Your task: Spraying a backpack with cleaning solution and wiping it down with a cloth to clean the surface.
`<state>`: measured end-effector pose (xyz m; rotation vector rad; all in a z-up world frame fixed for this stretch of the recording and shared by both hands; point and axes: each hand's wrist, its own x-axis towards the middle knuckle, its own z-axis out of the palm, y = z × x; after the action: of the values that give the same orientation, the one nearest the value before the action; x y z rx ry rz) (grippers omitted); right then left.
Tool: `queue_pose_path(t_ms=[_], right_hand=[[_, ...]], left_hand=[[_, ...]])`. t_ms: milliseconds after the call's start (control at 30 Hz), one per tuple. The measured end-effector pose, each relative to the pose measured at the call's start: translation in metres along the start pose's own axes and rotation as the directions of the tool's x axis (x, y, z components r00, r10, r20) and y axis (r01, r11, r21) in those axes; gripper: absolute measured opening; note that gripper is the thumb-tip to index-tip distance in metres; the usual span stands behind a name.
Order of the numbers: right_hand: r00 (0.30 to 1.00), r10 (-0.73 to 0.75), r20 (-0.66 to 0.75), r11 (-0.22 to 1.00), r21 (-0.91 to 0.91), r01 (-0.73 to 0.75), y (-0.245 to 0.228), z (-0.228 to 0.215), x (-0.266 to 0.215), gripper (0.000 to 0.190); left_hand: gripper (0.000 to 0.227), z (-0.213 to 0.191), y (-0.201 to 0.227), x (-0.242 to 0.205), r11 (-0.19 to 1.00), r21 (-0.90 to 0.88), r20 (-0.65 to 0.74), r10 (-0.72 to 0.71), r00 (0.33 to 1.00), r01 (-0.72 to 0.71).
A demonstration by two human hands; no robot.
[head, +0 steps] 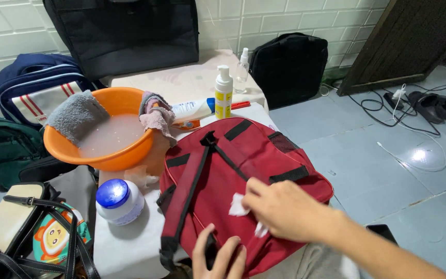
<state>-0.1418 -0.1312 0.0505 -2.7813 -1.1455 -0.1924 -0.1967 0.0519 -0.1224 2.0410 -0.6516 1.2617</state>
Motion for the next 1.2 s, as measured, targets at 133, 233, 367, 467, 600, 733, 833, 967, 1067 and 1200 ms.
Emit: queue_pose_path(t_ms=[133, 233, 367, 467, 600, 733, 833, 967, 1067, 1200], right_hand=[[0.993, 0.107, -0.045, 0.980, -0.161, -0.113, 0.047, -0.016, -0.002, 0.016], [0.963, 0.219, -0.157, 0.951, -0.185, -0.247, 0.069, -0.013, 0.002, 0.015], [0.927, 0.359, -0.111, 0.856, -0.356, -0.374, 0.069, -0.003, 0.020, 0.036], [0.936, 0.108, -0.335, 0.899, -0.370, -0.236, 0.043, 0.007, 0.047, 0.016], [0.967, 0.053, -0.248, 0.999, 0.017, -0.050, 0.008, 0.051, 0.082, 0.021], [0.980, 0.006, -0.200, 0.917, 0.393, 0.074, -0.028, 0.057, 0.082, 0.024], [0.998, -0.067, 0.009, 0.794, 0.606, 0.048, -0.044, 0.030, 0.070, 0.020], [0.999, 0.028, -0.025, 0.791, 0.611, -0.007, -0.022, 0.048, 0.076, 0.039], [0.950, 0.146, -0.274, 0.907, 0.421, -0.018, 0.004, 0.070, 0.113, 0.028], [0.895, 0.227, -0.384, 0.957, 0.256, -0.134, 0.022, 0.102, 0.148, 0.009]], left_hand=[[0.027, -0.049, -0.031, 0.047, 0.997, -0.062, 0.223, 0.061, 0.973, -0.048], [0.041, -0.066, -0.051, 0.039, 0.999, -0.038, 0.332, -0.005, 0.943, 0.018], [0.057, -0.063, -0.071, 0.005, 0.996, 0.085, 0.421, -0.033, 0.907, -0.003], [0.076, -0.054, -0.073, -0.003, 0.999, 0.032, 0.359, -0.003, 0.933, -0.009], [0.094, -0.046, -0.055, -0.002, 0.994, -0.016, 0.171, -0.107, 0.979, 0.111], [0.096, -0.036, -0.064, -0.017, 0.952, -0.012, 0.093, -0.303, 0.948, 0.306], [0.065, -0.017, -0.071, -0.026, 0.965, -0.002, -0.005, -0.263, 0.965, 0.263], [0.040, -0.009, -0.069, -0.032, 0.934, 0.016, -0.086, -0.355, 0.931, 0.357], [0.034, -0.011, -0.068, -0.032, 0.892, -0.076, -0.037, -0.449, 0.893, 0.446], [0.035, -0.001, -0.082, -0.053, 0.204, -0.428, 0.256, -0.907, 0.335, 0.880]])
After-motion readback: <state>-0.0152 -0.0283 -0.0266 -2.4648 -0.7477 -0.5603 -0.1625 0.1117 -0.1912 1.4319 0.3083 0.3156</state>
